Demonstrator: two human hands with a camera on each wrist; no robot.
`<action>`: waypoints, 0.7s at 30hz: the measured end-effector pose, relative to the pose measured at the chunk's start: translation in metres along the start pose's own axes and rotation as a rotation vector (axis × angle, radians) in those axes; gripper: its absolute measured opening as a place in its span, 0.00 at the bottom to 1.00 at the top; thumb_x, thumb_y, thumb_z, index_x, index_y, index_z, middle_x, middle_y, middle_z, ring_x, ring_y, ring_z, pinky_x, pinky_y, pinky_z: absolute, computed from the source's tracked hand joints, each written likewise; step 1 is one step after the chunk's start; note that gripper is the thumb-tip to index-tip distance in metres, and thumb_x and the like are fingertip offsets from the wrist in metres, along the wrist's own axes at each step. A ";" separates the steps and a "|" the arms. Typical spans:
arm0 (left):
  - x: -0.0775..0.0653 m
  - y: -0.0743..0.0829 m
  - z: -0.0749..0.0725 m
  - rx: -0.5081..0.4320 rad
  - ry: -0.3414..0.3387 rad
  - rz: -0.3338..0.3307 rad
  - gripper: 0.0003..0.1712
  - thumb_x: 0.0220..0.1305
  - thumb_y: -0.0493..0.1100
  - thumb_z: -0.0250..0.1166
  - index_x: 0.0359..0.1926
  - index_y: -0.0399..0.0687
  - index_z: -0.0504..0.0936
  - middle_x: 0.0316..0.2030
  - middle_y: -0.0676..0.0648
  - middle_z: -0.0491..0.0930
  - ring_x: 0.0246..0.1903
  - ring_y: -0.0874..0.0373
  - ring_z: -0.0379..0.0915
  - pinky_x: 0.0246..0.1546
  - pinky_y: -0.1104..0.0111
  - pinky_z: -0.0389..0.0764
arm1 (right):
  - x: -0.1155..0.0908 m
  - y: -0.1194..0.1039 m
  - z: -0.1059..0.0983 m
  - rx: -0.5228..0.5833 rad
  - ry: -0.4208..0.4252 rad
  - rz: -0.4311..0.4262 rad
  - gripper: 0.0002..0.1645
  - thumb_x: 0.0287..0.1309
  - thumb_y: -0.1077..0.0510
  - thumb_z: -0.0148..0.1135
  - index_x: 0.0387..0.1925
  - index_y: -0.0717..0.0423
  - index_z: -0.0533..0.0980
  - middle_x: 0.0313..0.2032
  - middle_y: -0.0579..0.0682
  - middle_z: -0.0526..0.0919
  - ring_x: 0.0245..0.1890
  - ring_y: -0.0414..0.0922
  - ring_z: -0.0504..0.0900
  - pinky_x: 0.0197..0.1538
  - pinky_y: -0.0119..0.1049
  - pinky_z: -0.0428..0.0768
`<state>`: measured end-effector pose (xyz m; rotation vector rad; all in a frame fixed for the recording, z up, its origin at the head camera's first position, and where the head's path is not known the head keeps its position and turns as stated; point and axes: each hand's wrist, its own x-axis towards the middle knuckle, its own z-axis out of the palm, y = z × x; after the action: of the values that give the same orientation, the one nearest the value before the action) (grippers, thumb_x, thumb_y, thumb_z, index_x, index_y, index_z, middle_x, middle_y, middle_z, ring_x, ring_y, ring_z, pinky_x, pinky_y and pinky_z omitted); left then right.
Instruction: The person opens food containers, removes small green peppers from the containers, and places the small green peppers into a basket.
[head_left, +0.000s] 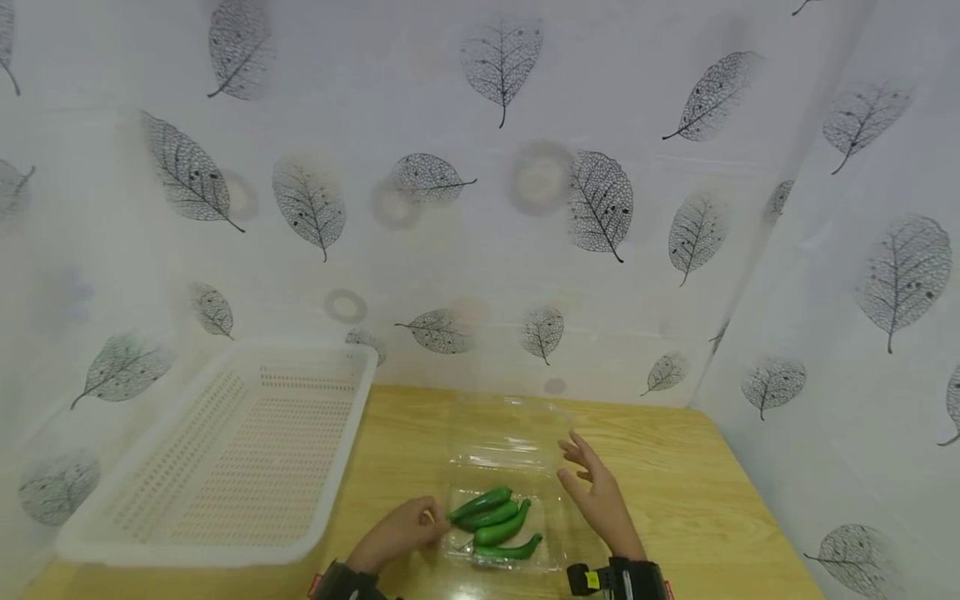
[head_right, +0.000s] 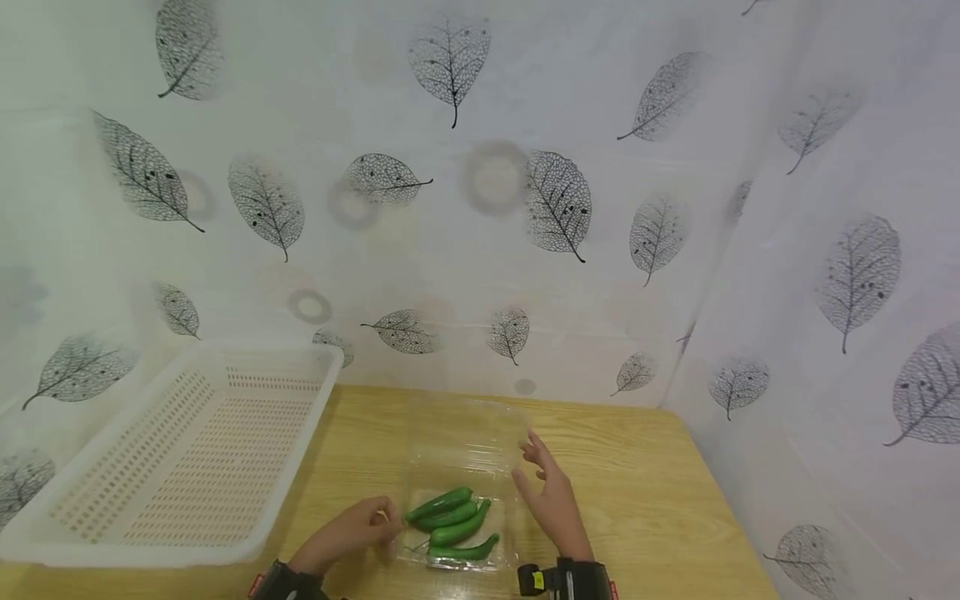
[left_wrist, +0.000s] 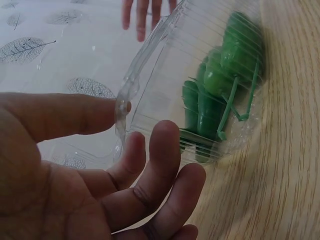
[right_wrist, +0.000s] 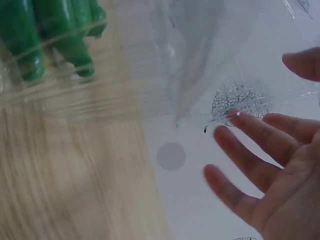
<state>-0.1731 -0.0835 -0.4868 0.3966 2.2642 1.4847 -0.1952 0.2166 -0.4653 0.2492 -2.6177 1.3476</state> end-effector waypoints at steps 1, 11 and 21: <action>0.000 0.000 0.000 -0.003 -0.007 -0.002 0.09 0.61 0.43 0.59 0.32 0.40 0.73 0.24 0.50 0.78 0.25 0.60 0.70 0.25 0.71 0.66 | 0.000 0.001 0.001 0.011 -0.030 0.025 0.37 0.63 0.57 0.56 0.70 0.60 0.54 0.63 0.61 0.70 0.59 0.58 0.72 0.57 0.57 0.72; -0.003 0.004 -0.003 -0.022 -0.073 0.039 0.10 0.61 0.42 0.60 0.30 0.38 0.73 0.26 0.48 0.79 0.28 0.59 0.73 0.28 0.70 0.69 | -0.003 0.006 0.009 0.037 -0.203 0.136 0.41 0.64 0.51 0.54 0.71 0.62 0.50 0.66 0.68 0.61 0.59 0.62 0.72 0.58 0.57 0.72; -0.003 0.001 -0.001 -0.024 -0.091 0.034 0.10 0.61 0.42 0.61 0.30 0.38 0.73 0.28 0.47 0.79 0.29 0.57 0.75 0.31 0.67 0.71 | -0.002 0.013 0.014 -0.008 -0.331 0.128 0.34 0.65 0.50 0.52 0.66 0.66 0.60 0.60 0.71 0.68 0.56 0.64 0.74 0.52 0.54 0.77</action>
<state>-0.1711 -0.0855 -0.4849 0.4881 2.1768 1.4781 -0.1973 0.2124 -0.4838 0.3344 -2.9551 1.4445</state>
